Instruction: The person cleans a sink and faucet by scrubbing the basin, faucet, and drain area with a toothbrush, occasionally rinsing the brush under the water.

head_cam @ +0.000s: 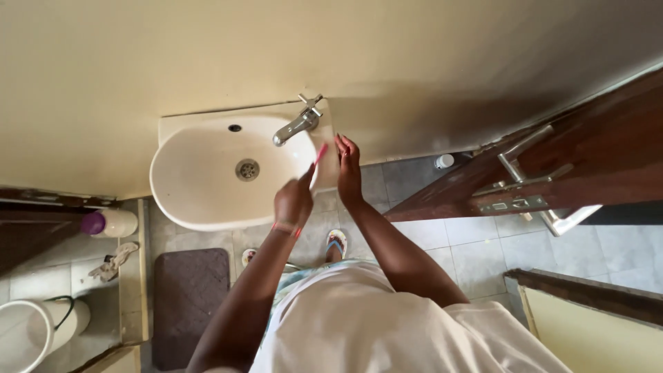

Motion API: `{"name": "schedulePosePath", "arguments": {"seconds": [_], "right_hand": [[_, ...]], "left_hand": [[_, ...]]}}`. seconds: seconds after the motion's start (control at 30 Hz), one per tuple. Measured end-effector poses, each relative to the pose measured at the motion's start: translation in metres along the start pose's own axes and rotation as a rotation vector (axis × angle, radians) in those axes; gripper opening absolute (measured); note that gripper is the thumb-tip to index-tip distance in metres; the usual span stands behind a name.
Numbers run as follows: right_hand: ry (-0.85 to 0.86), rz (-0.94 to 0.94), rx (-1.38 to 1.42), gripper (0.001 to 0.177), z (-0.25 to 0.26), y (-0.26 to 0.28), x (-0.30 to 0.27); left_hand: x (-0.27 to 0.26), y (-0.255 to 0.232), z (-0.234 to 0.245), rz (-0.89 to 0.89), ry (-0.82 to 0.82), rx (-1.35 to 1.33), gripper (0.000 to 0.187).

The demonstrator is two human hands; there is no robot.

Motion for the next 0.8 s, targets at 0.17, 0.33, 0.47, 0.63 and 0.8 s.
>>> {"name": "schedulePosePath", "arguments": {"seconds": [0.17,0.33,0.47,0.63,0.8], "right_hand": [[0.016,0.005,-0.052,0.050,-0.004,0.005,0.001],[0.086,0.075,-0.189,0.050,-0.002,0.012,-0.003],[0.062,0.038,-0.147,0.050,-0.002,0.009,-0.003],[0.049,0.027,-0.099,0.051,-0.002,0.005,-0.001],[0.092,0.084,0.099,0.054,-0.003,0.003,0.004]], "left_hand": [[0.021,-0.032,0.002,0.164,0.006,0.015,0.061],[-0.060,-0.042,-0.015,0.092,-0.055,0.024,0.061],[-0.002,-0.034,-0.025,0.162,-0.039,0.065,0.061],[0.004,-0.043,-0.022,0.232,-0.047,0.014,0.064],[-0.080,-0.044,-0.025,0.140,-0.118,0.027,0.057]]}}
Point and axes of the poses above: each hand's wrist, its own x-axis towards the middle knuckle, its own z-axis out of the back of the hand, y = z × x, the point moved 3 cm from there along x, towards the middle knuckle, and after that the axes turned 5 degrees about y, right-handed, at the moved point
